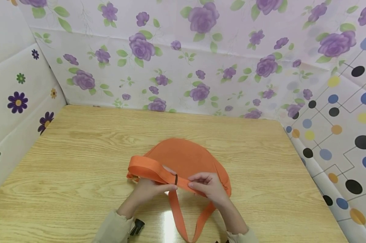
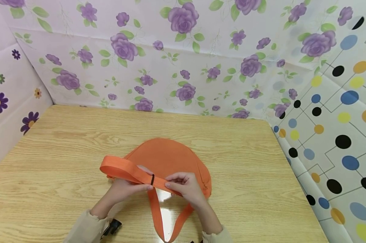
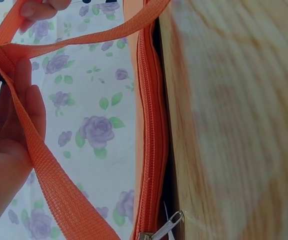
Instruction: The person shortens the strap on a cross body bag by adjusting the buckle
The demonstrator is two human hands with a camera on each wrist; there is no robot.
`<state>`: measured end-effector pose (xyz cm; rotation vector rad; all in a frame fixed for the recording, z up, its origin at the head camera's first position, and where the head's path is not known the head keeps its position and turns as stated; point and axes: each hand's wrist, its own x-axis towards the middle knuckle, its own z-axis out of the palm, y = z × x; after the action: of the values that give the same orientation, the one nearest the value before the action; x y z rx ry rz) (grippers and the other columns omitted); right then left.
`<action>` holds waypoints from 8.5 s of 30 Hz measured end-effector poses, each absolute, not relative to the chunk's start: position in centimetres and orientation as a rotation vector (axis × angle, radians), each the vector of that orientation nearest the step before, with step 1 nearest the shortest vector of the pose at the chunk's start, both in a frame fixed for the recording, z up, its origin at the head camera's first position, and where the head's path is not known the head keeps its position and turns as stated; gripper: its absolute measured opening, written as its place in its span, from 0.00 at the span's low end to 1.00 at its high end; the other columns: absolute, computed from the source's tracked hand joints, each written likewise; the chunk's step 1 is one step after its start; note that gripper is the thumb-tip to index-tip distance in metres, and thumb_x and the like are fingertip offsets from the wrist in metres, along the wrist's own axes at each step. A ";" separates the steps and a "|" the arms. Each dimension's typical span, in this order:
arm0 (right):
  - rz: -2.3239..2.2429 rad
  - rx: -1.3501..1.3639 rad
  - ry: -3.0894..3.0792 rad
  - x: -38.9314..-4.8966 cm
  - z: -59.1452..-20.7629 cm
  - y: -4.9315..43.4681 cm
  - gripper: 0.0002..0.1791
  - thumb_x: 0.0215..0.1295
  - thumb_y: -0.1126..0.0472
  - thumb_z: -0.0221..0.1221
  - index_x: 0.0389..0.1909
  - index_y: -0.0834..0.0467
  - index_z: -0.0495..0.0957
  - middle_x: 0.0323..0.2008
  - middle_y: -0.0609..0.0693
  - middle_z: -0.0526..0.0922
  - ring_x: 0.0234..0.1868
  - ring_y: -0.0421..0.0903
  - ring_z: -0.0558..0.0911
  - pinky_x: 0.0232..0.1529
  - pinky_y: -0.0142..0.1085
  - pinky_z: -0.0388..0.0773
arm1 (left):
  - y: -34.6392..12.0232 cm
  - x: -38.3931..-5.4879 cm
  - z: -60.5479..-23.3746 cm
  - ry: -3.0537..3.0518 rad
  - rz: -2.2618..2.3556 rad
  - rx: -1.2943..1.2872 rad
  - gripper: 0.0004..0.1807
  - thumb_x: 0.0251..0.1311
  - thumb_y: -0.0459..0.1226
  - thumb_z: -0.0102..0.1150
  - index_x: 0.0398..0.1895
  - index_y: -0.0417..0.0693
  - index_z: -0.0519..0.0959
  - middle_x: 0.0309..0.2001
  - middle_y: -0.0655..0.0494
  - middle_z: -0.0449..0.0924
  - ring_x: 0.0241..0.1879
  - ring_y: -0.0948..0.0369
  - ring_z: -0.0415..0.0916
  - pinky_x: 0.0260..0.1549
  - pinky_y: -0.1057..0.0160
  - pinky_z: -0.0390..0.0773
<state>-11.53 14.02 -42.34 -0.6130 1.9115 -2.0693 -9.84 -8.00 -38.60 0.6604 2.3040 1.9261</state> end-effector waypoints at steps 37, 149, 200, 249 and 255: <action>-2.111 -0.659 1.882 -11.8 -42.1 13.0 0.12 0.55 0.72 0.59 0.34 0.80 0.73 0.27 0.45 0.81 0.24 0.37 0.76 0.24 0.27 0.73 | -8.0 -9.9 -38.6 2.286 1.947 0.610 0.15 0.43 0.28 0.67 0.38 0.39 0.78 0.35 0.51 0.79 0.35 0.63 0.75 0.36 0.64 0.74; -1.988 -0.578 1.941 -11.5 -41.7 13.7 0.10 0.55 0.72 0.59 0.33 0.77 0.74 0.26 0.47 0.81 0.22 0.39 0.77 0.21 0.33 0.76 | -8.2 -10.2 -39.0 2.234 1.951 0.683 0.14 0.45 0.29 0.67 0.37 0.41 0.78 0.32 0.52 0.78 0.32 0.61 0.72 0.33 0.64 0.73; -2.026 -0.602 1.911 -11.6 -41.1 11.7 0.08 0.55 0.74 0.57 0.33 0.78 0.74 0.25 0.54 0.81 0.18 0.37 0.76 0.20 0.30 0.75 | -7.5 -10.1 -38.9 2.223 1.909 0.772 0.12 0.46 0.28 0.65 0.37 0.38 0.77 0.33 0.51 0.77 0.29 0.65 0.70 0.31 0.65 0.72; -1.989 -1.111 2.298 -9.9 -39.1 12.0 0.12 0.40 0.82 0.62 0.31 0.77 0.77 0.30 0.67 0.79 0.32 0.48 0.80 0.28 0.32 0.77 | -7.9 -10.1 -38.6 2.271 1.927 0.731 0.14 0.46 0.28 0.65 0.37 0.35 0.76 0.32 0.51 0.76 0.29 0.63 0.70 0.30 0.65 0.72; -2.034 -1.023 2.208 -10.5 -41.0 12.4 0.12 0.43 0.81 0.61 0.33 0.76 0.77 0.33 0.65 0.79 0.35 0.44 0.79 0.30 0.32 0.77 | -8.0 -10.1 -38.9 2.275 1.937 0.741 0.14 0.45 0.28 0.66 0.37 0.36 0.76 0.32 0.52 0.76 0.31 0.63 0.70 0.31 0.65 0.72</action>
<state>-10.47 12.37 -41.04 -1.0232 2.2078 -2.0339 -10.15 -7.98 -38.90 0.7412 2.2750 1.9370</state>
